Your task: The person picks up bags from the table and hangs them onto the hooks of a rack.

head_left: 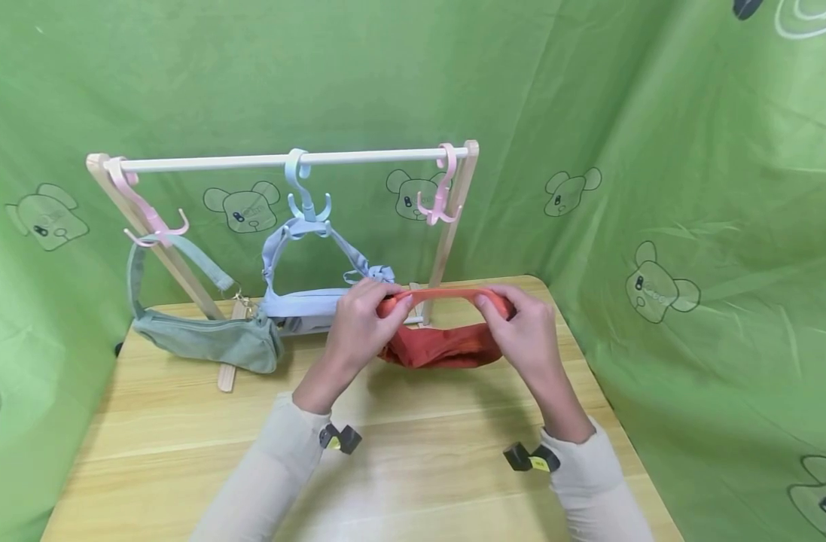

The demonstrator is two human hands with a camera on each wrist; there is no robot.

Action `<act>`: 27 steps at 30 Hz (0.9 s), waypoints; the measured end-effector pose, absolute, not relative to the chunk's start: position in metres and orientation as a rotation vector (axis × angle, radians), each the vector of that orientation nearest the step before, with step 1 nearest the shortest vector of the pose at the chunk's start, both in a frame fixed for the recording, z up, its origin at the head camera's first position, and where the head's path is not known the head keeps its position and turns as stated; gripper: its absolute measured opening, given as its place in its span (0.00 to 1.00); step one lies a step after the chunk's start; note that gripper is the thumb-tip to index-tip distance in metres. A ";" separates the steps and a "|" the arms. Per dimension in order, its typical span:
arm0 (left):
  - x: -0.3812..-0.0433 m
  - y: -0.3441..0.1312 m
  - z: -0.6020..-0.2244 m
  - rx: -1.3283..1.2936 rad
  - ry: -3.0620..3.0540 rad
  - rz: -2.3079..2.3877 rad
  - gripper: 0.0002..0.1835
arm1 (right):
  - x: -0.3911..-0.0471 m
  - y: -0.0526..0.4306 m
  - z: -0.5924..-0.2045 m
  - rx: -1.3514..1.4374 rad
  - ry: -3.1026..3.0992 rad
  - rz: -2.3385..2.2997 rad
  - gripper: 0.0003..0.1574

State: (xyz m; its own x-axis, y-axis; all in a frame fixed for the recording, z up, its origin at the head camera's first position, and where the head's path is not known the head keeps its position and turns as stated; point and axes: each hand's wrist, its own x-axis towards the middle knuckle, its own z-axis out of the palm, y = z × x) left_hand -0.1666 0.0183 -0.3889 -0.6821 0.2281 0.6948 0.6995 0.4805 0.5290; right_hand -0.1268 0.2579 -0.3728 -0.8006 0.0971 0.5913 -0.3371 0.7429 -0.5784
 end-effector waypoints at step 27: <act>-0.177 0.024 -0.359 -0.666 -2.154 -1.210 0.06 | -0.138 0.252 -0.345 0.229 -2.248 0.875 0.09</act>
